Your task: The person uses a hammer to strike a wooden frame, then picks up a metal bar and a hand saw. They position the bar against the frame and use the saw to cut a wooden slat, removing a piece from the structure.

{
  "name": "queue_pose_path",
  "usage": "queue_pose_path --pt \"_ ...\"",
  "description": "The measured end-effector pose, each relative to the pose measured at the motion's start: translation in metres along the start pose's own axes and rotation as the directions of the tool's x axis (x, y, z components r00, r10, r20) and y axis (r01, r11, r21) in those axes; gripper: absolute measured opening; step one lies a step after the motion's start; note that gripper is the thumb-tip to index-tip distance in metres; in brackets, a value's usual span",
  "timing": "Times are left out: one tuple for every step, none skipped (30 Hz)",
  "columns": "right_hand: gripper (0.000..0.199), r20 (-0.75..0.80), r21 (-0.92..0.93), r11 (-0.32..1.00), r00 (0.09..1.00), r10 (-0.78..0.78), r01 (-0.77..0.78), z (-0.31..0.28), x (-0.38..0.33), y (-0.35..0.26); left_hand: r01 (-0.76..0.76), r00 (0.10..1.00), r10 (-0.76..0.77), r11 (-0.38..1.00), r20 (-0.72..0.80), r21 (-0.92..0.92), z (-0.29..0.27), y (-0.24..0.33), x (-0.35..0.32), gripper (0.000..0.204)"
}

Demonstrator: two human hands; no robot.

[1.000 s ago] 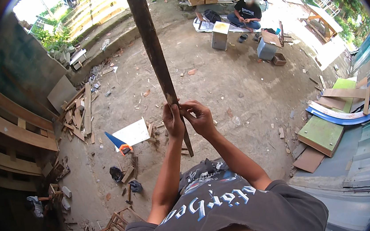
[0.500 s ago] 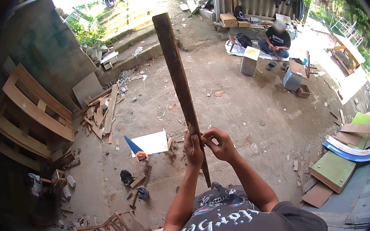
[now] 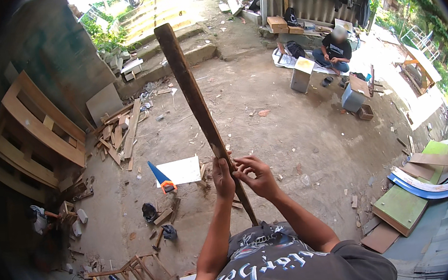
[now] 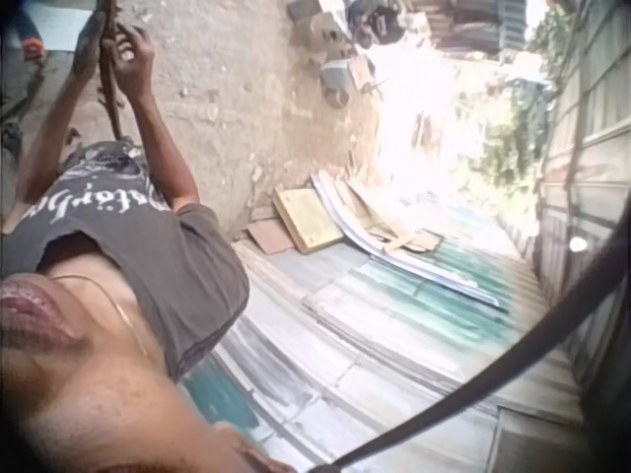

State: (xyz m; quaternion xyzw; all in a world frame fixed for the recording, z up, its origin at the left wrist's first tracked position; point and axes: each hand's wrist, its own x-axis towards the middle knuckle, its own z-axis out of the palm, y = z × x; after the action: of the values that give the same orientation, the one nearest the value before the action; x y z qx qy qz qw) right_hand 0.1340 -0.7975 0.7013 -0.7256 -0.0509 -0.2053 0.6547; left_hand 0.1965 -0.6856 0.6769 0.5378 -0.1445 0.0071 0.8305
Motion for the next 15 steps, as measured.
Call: queue_pose_path --pt "0.031 -0.071 -0.024 0.999 0.997 -0.041 0.04 0.006 -0.002 0.008 -0.021 1.0 0.021 0.999 -0.017 0.033 0.01 0.004 -0.003 0.04" --pt "0.029 -0.142 -0.049 0.996 0.987 -0.08 0.073 0.01 -0.005 0.014 -0.037 0.999 0.039 0.997 -0.034 0.071 0.018 0.009 -0.008 0.04" --pt "0.026 -0.162 -0.05 0.994 0.982 -0.1 0.093 0.011 -0.008 0.015 0.07 0.995 -0.073 0.996 -0.061 -0.047 0.023 0.018 -0.013 0.037" --pt "0.022 -0.182 -0.053 0.992 0.976 -0.12 0.112 0.009 -0.007 0.014 0.099 0.995 -0.101 0.993 -0.028 -0.066 0.025 0.025 -0.015 0.037" --pt "0.019 -0.201 -0.058 0.99 0.97 -0.137 0.127 0.006 -0.008 0.013 0.132 0.991 -0.132 0.988 0.004 -0.086 0.025 0.032 -0.015 0.037" --pt "0.017 -0.205 -0.065 0.988 0.967 -0.148 0.137 0.004 -0.009 0.009 0.161 0.987 -0.159 0.981 0.029 -0.105 0.026 0.038 -0.015 0.037" --pt "0.015 -0.209 -0.073 0.987 0.965 -0.159 0.147 0.0 -0.008 0.002 0.215 0.977 -0.214 0.967 0.022 -0.135 0.03 0.041 -0.015 0.037" --pt "0.013 -0.21 -0.081 0.983 0.962 -0.176 0.162 -0.005 -0.005 -0.003 0.218 0.976 -0.215 0.969 0.043 -0.114 0.032 0.041 -0.013 0.038" --pt "0.011 -0.178 -0.116 0.977 0.964 -0.197 0.178 -0.011 -0.001 -0.005 0.219 0.975 -0.213 0.971 0.065 -0.094 0.034 0.041 -0.009 0.039" --pt "0.01 -0.189 -0.113 0.977 0.961 -0.201 0.182 -0.015 0.001 -0.003 0.218 0.973 -0.212 0.973 0.087 -0.075 0.035 0.041 -0.006 0.039" --pt "0.01 -0.196 -0.106 0.976 0.958 -0.21 0.192 -0.017 0.003 -0.001 0.203 0.976 -0.195 0.976 0.1 -0.077 0.029 0.03 0.0 0.041" --pt "0.01 -0.208 -0.106 0.975 0.954 -0.216 0.198 -0.02 0.002 0.001 0.205 0.977 -0.2 0.975 0.068 -0.088 0.029 0.03 0.007 0.042" --pt "0.006 -0.297 0.143 0.986 0.954 -0.036 0.081 -0.023 -0.001 -0.002 0.208 0.978 -0.205 0.973 0.034 -0.1 0.029 0.031 0.016 0.042" --pt "0.007 -0.387 0.245 0.967 0.921 0.03 0.071 -0.031 -0.001 -0.001 0.205 0.978 -0.207 0.973 -0.007 -0.11 0.026 0.033 0.024 0.043" --pt "0.01 -0.479 0.28 0.956 0.875 0.062 0.086 -0.039 0.0 0.003 0.205 0.977 -0.21 0.972 -0.033 -0.111 0.01 0.033 0.034 0.046"
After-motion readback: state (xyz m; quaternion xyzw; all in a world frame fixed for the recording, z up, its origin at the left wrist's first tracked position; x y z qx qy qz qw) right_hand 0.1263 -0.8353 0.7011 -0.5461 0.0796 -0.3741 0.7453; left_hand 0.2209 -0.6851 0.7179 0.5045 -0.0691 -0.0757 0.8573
